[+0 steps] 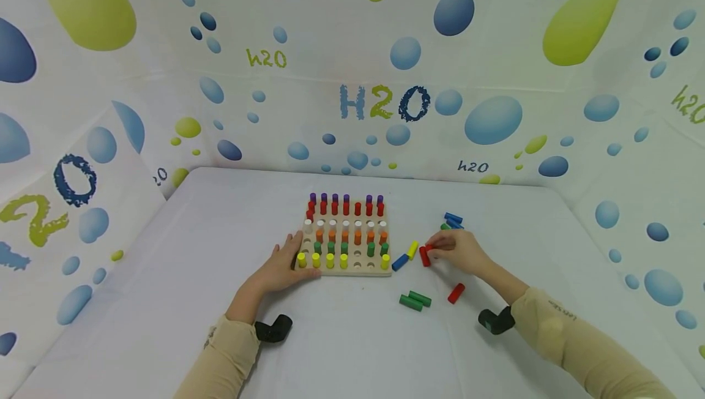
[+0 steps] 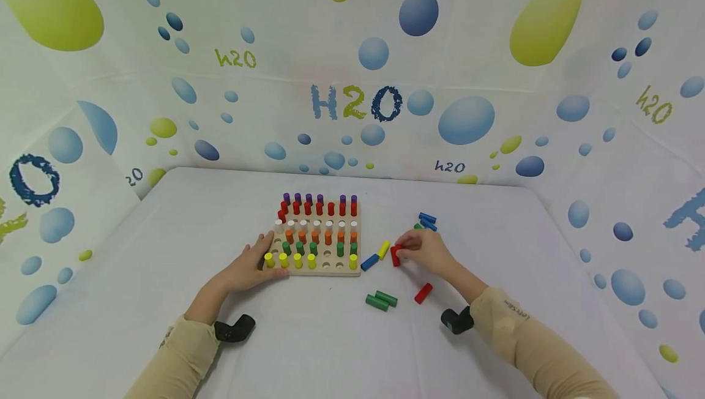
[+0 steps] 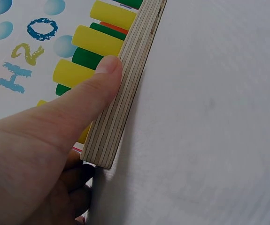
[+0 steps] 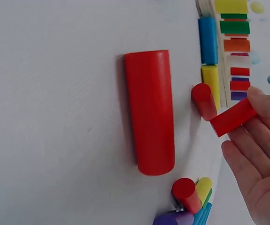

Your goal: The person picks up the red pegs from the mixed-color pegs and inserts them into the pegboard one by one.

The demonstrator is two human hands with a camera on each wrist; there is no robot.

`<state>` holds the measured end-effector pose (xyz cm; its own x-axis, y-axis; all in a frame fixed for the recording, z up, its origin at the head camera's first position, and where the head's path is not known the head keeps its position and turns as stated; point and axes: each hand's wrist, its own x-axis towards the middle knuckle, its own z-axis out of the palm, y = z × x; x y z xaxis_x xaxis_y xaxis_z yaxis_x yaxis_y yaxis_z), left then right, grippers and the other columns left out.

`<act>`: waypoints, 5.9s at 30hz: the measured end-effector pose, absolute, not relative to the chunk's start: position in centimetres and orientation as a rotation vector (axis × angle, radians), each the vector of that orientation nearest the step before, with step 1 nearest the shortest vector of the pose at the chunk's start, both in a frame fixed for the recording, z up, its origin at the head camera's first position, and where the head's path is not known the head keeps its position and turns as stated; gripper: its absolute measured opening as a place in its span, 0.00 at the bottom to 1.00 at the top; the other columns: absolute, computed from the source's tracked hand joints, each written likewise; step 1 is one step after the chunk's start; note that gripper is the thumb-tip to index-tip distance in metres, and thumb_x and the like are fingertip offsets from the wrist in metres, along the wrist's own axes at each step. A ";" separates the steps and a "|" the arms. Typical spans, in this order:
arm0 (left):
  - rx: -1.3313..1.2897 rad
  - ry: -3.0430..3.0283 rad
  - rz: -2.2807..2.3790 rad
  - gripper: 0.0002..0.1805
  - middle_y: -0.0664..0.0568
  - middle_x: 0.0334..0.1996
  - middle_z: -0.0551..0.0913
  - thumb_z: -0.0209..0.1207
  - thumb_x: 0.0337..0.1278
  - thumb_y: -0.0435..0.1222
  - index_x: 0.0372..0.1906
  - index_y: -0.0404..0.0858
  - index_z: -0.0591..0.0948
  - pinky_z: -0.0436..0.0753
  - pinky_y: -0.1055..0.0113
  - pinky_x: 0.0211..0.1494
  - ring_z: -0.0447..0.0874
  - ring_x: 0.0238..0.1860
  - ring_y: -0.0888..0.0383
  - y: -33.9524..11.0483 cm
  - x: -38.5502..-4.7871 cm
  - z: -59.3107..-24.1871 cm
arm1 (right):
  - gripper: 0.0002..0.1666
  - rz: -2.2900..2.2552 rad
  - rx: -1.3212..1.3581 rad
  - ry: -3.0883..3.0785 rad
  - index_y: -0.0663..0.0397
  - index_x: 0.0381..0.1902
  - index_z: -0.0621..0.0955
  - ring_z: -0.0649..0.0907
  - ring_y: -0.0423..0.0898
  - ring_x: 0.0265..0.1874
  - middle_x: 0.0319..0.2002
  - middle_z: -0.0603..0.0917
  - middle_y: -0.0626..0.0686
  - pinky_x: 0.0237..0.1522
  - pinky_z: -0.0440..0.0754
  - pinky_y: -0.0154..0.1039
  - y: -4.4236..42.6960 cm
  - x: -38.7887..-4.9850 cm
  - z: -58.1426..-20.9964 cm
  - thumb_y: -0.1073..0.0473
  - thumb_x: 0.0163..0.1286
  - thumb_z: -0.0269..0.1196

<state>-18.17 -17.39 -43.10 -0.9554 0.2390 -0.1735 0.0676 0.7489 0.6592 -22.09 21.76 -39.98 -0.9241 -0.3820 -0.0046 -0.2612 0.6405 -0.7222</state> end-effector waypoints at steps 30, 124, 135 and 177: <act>0.242 2.698 1.001 0.60 0.38 0.75 0.43 0.64 0.50 0.57 0.74 0.30 0.43 0.34 0.46 0.74 0.33 0.75 0.42 -17.3 -18.2 -43.0 | 0.21 -1.556 -0.186 2.427 0.60 0.53 0.78 0.80 0.51 0.51 0.51 0.83 0.58 0.59 0.77 0.45 18.0 -24.1 -38.1 0.54 0.68 0.62; 0.245 2.683 1.004 0.59 0.37 0.74 0.44 0.63 0.50 0.58 0.74 0.31 0.45 0.34 0.45 0.74 0.34 0.75 0.41 -17.7 -18.8 -42.9 | 0.10 -1.501 -0.139 2.466 0.48 0.41 0.82 0.81 0.48 0.44 0.44 0.85 0.51 0.55 0.78 0.45 -0.5 -29.2 -37.8 0.54 0.62 0.67; 0.284 2.683 1.011 0.58 0.36 0.74 0.43 0.63 0.51 0.57 0.74 0.30 0.45 0.33 0.44 0.73 0.33 0.75 0.41 -17.8 -18.9 -43.1 | 0.08 -1.433 -0.235 2.476 0.52 0.38 0.81 0.81 0.45 0.37 0.43 0.86 0.52 0.40 0.80 0.35 -1.0 -29.4 -38.8 0.56 0.63 0.67; 0.315 2.699 0.989 0.59 0.36 0.74 0.43 0.64 0.50 0.57 0.74 0.30 0.45 0.34 0.45 0.74 0.34 0.75 0.41 -18.7 -19.0 -43.5 | 0.17 -1.223 -0.513 2.653 0.55 0.50 0.80 0.82 0.48 0.49 0.49 0.83 0.54 0.50 0.82 0.39 0.9 -28.5 -38.4 0.56 0.65 0.65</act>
